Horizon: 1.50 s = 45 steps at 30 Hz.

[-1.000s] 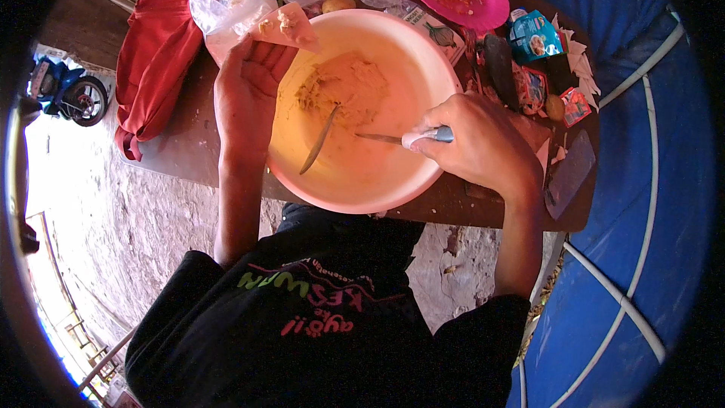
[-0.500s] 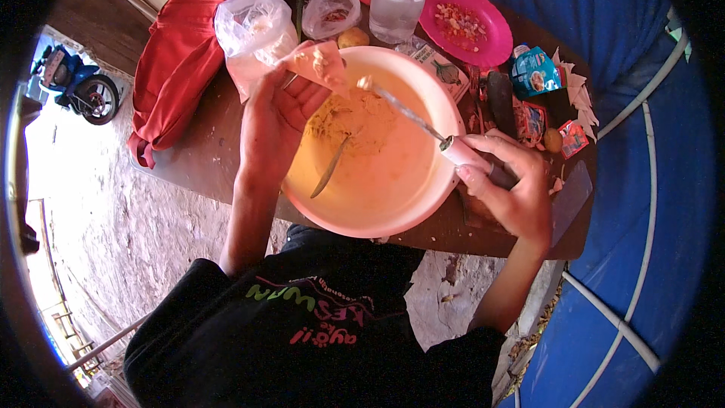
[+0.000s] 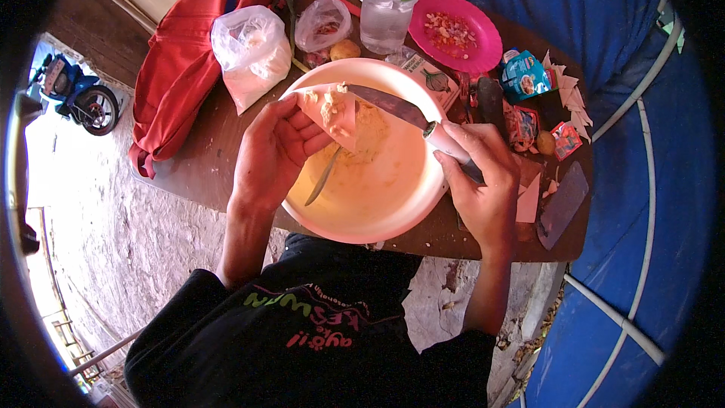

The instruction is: The person cuts a stack of pink paper into triangular shapes using a knife, then scoops a yellow paste from a bowl and spreads it onto the paper triangles. They fold the paper around the paste to form small packets and place them on the table.

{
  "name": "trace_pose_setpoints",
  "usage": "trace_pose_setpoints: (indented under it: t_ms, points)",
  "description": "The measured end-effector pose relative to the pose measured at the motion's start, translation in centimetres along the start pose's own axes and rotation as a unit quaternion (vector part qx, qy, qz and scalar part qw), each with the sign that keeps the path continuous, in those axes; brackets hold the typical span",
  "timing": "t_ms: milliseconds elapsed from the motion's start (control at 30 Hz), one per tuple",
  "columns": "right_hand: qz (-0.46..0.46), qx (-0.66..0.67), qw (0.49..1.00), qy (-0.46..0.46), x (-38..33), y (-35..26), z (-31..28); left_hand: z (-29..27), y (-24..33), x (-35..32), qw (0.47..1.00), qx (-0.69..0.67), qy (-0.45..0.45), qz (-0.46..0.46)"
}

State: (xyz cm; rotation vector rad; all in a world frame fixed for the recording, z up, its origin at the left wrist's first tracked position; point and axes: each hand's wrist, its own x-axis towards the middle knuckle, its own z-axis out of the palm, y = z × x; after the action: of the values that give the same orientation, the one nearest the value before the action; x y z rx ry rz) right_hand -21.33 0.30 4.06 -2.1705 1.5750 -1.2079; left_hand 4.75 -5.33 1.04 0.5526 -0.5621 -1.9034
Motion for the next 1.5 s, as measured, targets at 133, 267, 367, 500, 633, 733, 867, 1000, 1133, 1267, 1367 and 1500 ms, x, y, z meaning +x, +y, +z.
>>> trace_pose_setpoints:
  t_ms: [133, 267, 367, 500, 633, 733, 867, 1000, 1133, 1267, 1367, 1500]
  points:
    - [-0.016, -0.003, 1.000, 0.010, -0.4, 0.4, 0.5, 0.1, 0.2, -0.3, 1.000, 0.000, -0.020, -0.019]
    - [-0.008, -0.042, 0.999, 0.013, -0.8, 0.4, 0.2, 0.3, 0.3, -0.4, 1.000, 0.004, -0.015, -0.026]
    - [-0.008, -0.070, 0.997, 0.015, -0.9, 0.1, -0.4, -0.1, 0.4, -0.3, 0.999, 0.012, -0.016, -0.025]
    - [0.033, -0.111, 0.993, -0.001, -1.5, 0.4, -1.9, -1.4, 1.0, 0.0, 0.999, -0.035, -0.028, 0.004]
    - [0.183, -0.055, 0.980, 0.050, -3.5, 2.3, -3.4, -2.4, 1.4, 0.1, 0.999, -0.035, 0.012, 0.024]
    - [0.301, -0.028, 0.946, 0.114, -6.6, 3.8, -3.0, -2.4, 0.8, 0.0, 0.997, -0.062, 0.037, 0.029]
    - [0.329, -0.062, 0.923, 0.190, -9.9, 5.2, 1.0, -1.4, -1.0, 0.8, 0.998, -0.053, 0.044, -0.001]
    - [0.293, -0.261, 0.908, 0.143, -9.8, 5.7, 3.7, 0.4, -2.8, 1.5, 0.998, 0.001, 0.021, -0.058]
    - [0.174, -0.209, 0.946, 0.176, -7.1, 4.7, 2.8, 2.1, -2.9, 2.2, 0.992, 0.056, -0.032, -0.104]
    - [0.134, 0.047, 0.984, 0.104, -5.7, 1.7, -0.4, 3.4, -1.9, 2.3, 0.967, 0.093, -0.111, -0.208]
    - [0.099, 0.145, 0.984, -0.002, -5.1, 0.1, -1.3, 4.5, -1.9, 2.3, 0.939, 0.143, -0.142, -0.278]
    - [0.113, 0.235, 0.965, -0.023, -4.9, -0.6, -0.4, 5.4, -2.5, 2.1, 0.924, 0.166, -0.154, -0.309]
